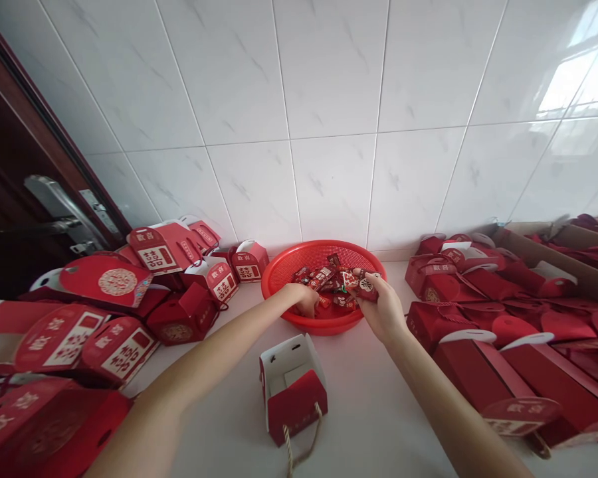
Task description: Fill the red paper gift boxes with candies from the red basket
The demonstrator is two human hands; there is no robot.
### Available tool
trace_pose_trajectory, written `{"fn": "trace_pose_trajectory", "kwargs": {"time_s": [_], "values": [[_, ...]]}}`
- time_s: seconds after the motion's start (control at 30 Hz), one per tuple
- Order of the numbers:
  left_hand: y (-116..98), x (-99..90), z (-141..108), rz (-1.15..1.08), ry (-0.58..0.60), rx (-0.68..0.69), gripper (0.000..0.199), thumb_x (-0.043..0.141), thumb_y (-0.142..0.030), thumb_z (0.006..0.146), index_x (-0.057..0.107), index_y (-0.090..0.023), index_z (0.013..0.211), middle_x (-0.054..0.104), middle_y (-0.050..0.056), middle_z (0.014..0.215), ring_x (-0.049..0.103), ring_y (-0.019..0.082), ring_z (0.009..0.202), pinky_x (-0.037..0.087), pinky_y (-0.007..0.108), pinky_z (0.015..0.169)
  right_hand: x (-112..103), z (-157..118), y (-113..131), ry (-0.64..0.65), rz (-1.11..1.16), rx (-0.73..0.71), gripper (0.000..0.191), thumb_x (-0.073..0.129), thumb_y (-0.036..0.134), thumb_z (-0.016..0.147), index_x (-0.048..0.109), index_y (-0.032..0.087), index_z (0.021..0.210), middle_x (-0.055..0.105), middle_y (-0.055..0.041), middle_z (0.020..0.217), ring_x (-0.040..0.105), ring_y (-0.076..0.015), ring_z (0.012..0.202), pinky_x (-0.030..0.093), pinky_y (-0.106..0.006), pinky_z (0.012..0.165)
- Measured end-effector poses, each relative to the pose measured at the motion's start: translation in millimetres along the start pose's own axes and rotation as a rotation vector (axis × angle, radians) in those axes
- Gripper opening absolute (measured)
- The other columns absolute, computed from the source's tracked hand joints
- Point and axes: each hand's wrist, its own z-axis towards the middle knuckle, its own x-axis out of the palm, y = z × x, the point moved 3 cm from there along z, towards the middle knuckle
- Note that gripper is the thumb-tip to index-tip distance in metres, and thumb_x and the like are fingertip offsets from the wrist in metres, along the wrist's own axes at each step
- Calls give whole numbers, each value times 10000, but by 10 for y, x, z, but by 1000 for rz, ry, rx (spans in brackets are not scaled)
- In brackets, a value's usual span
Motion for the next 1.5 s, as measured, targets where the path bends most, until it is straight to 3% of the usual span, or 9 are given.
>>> {"fn": "trace_pose_trajectory", "kwargs": {"time_s": [0.13, 0.23, 0.33, 0.43, 0.6, 0.73, 0.9, 1.17, 1.5], "values": [[-7, 7, 26, -46, 1, 12, 241, 639, -358, 974, 676, -160, 1106, 693, 65, 1104, 682, 193, 941, 592, 364, 814, -7, -2, 1, 5, -7, -2, 73, 730, 202, 665, 766, 170, 721, 760, -36, 871, 666, -158, 812, 583, -259, 707], [-5, -4, 21, -103, -19, 61, 183, 685, -326, 937, 690, -149, 980, 704, 35, 949, 672, 165, 824, 574, 330, 751, -15, 15, -7, -2, -6, -3, 63, 727, 194, 675, 760, 173, 724, 758, -36, 848, 665, -160, 803, 583, -267, 710], [-7, -45, -27, -216, -94, 130, 193, 854, -222, 666, 689, -163, 744, 657, -18, 676, 615, 166, 635, 487, 289, 615, -18, 27, -14, -27, 5, -9, 42, 717, 184, 676, 746, 175, 706, 760, -40, 832, 672, -170, 799, 582, -277, 703], [-16, -122, -94, -351, -230, 200, 239, 847, -161, 488, 656, -188, 629, 599, -40, 572, 559, 161, 576, 391, 271, 546, -11, 21, -9, -42, 9, -26, 33, 715, 184, 672, 736, 180, 698, 764, -37, 847, 679, -175, 822, 585, -286, 726], [10, -248, -154, -558, -504, 259, 219, 788, -283, 565, 643, -198, 706, 556, -53, 623, 495, 126, 595, 341, 242, 525, -1, 3, -3, -18, -14, -34, 59, 727, 217, 685, 743, 180, 727, 760, -39, 827, 686, -183, 815, 583, -308, 754], [76, -243, -125, -709, -568, 247, 310, 790, -430, 603, 611, -194, 697, 526, -50, 589, 447, 119, 531, 311, 251, 489, -19, 14, -17, -7, -19, -42, 55, 723, 210, 704, 740, 175, 742, 756, -46, 826, 688, -185, 798, 574, -321, 768], [138, -227, -82, -855, -577, 238, 396, 742, -556, 665, 584, -193, 650, 538, -39, 599, 476, 133, 575, 347, 255, 513, -20, 20, -21, -2, -12, -41, 37, 715, 201, 716, 739, 177, 732, 755, -47, 836, 688, -190, 817, 572, -321, 770], [128, -232, -92, -1027, -523, 281, 279, 693, -459, 696, 718, -182, 721, 759, 29, 836, 659, 201, 828, 510, 286, 732, -28, 25, -22, 5, 11, -25, 63, 705, 195, 722, 756, 169, 749, 757, -53, 863, 679, -185, 867, 576, -298, 772], [145, -244, -99, -1101, -502, 295, 268, 653, -382, 711, 811, -204, 835, 806, 50, 1062, 683, 261, 1100, 526, 322, 916, -18, 17, -18, 5, 21, -21, 53, 711, 187, 715, 753, 171, 744, 752, -47, 847, 685, -191, 867, 572, -308, 779]]}}
